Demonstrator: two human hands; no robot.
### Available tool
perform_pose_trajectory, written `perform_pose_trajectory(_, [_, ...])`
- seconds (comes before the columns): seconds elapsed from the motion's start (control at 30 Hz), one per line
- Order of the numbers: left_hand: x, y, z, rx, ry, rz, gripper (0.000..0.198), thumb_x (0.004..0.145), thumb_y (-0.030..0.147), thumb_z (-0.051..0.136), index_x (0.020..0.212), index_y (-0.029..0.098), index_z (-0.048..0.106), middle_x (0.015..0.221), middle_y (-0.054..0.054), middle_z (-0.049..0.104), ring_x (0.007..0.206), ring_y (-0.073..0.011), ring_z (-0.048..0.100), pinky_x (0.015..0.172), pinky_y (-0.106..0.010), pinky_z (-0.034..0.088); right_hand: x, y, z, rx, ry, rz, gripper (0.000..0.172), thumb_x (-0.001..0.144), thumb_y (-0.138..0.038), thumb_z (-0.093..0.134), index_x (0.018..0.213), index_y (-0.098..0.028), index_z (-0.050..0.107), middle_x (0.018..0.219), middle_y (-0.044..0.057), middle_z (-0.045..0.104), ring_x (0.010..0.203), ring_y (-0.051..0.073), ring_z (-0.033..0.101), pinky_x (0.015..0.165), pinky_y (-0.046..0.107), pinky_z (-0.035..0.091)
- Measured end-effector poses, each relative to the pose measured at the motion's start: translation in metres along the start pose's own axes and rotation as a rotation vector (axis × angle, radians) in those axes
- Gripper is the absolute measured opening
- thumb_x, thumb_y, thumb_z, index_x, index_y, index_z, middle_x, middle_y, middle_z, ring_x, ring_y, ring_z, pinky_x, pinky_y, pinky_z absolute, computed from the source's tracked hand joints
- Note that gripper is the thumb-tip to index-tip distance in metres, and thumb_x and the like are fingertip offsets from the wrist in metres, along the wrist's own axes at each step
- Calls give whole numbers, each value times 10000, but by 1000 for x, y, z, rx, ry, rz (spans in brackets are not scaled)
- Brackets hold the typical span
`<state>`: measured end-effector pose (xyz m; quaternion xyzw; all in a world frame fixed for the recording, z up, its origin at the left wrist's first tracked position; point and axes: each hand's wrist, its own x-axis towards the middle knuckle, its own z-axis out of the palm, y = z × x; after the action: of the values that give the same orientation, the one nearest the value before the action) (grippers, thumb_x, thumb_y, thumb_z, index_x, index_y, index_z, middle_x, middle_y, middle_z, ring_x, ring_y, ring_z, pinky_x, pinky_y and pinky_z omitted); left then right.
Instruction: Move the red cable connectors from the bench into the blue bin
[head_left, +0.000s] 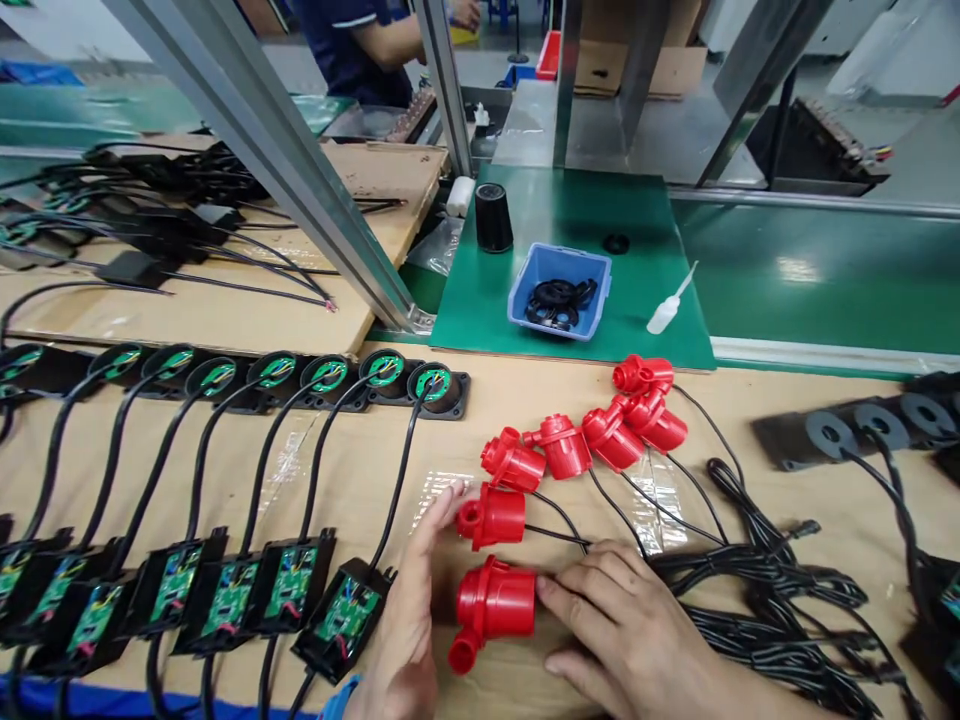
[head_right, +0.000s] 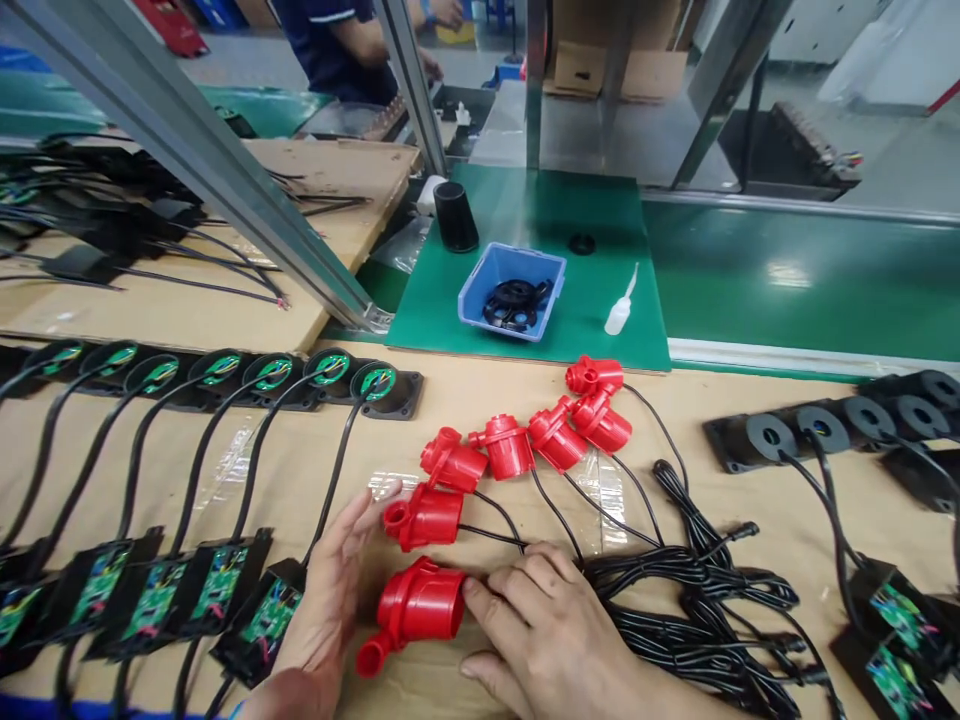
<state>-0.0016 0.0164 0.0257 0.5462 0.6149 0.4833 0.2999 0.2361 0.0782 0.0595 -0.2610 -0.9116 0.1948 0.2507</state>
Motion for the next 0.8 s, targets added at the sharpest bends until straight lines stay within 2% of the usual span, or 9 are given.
perform_pose_trajectory(0.13, [18, 17, -21, 69, 33, 118, 883, 897, 861, 147, 1525, 302, 415, 1082, -66, 645, 1104, -305, 635, 1123, -533, 431, 1, -5, -7, 14, 37, -20, 325, 1042, -399, 569, 1228, -150, 668, 1018, 42, 733, 911, 200, 622, 1010, 370, 425])
perform_pose_trajectory(0.2, [43, 36, -25, 249, -100, 197, 689, 993, 718, 230, 1501, 317, 465, 1253, -85, 605, 1198, -290, 590, 1106, -484, 450, 0, -8, -11, 25, 68, -51, 302, 1041, -384, 576, 1204, -148, 672, 1021, 38, 735, 910, 191, 620, 1031, 371, 411])
perform_pose_trajectory(0.27, [74, 56, -20, 417, -334, 306, 561, 1037, 616, 279, 1487, 356, 492, 1504, -78, 473, 1407, -320, 437, 1159, -514, 394, -1, -11, -14, 27, 103, -86, 274, 1045, -364, 573, 1170, -144, 679, 1012, 40, 737, 909, 182, 623, 1044, 372, 399])
perform_pose_trajectory(0.33, [104, 71, -8, 559, -524, 419, 551, 1026, 624, 344, 1496, 371, 482, 1602, -66, 390, 1490, -367, 322, 1192, -601, 321, -2, -12, -17, 23, 135, -117, 263, 1053, -350, 560, 1140, -135, 683, 988, 43, 738, 897, 174, 625, 1033, 364, 402])
perform_pose_trajectory(0.43, [132, 81, 11, 674, -713, 450, 662, 993, 694, 360, 1499, 287, 489, 1553, -130, 459, 1426, -388, 420, 1128, -614, 404, -2, -11, -19, 4, 187, -144, 264, 1059, -341, 542, 1113, -125, 685, 952, 44, 737, 874, 167, 624, 1008, 354, 415])
perform_pose_trajectory(0.53, [143, 86, 22, 721, -746, 432, 654, 1000, 693, 327, 1346, 224, 624, 1334, -152, 612, 1173, -328, 620, 989, -538, 528, -1, -10, -22, -18, 232, -166, 280, 1065, -350, 528, 1095, -120, 686, 910, 35, 734, 841, 162, 616, 979, 352, 428])
perform_pose_trajectory(0.6, [148, 92, 30, 742, -695, 458, 606, 1022, 653, 315, 1227, 214, 677, 1244, -136, 644, 1104, -307, 637, 968, -532, 535, -1, -10, -23, -26, 244, -182, 282, 1066, -348, 523, 1064, -121, 689, 889, 29, 731, 819, 161, 605, 947, 352, 439])
perform_pose_trajectory(0.7, [160, 101, 56, 681, -695, 594, 501, 1071, 510, 325, 1396, 214, 566, 1456, -127, 554, 1340, -290, 523, 1123, -514, 449, -2, -10, -23, -40, 252, -209, 272, 1064, -329, 520, 1000, -128, 692, 869, 22, 726, 788, 158, 585, 908, 351, 448])
perform_pose_trajectory(0.8, [168, 108, 92, 649, -831, 732, 521, 1077, 417, 378, 1546, 192, 394, 1619, -114, 396, 1514, -264, 337, 1242, -479, 318, -5, -10, -21, -48, 269, -218, 271, 1064, -319, 514, 985, -130, 691, 854, 17, 722, 779, 158, 576, 884, 348, 454])
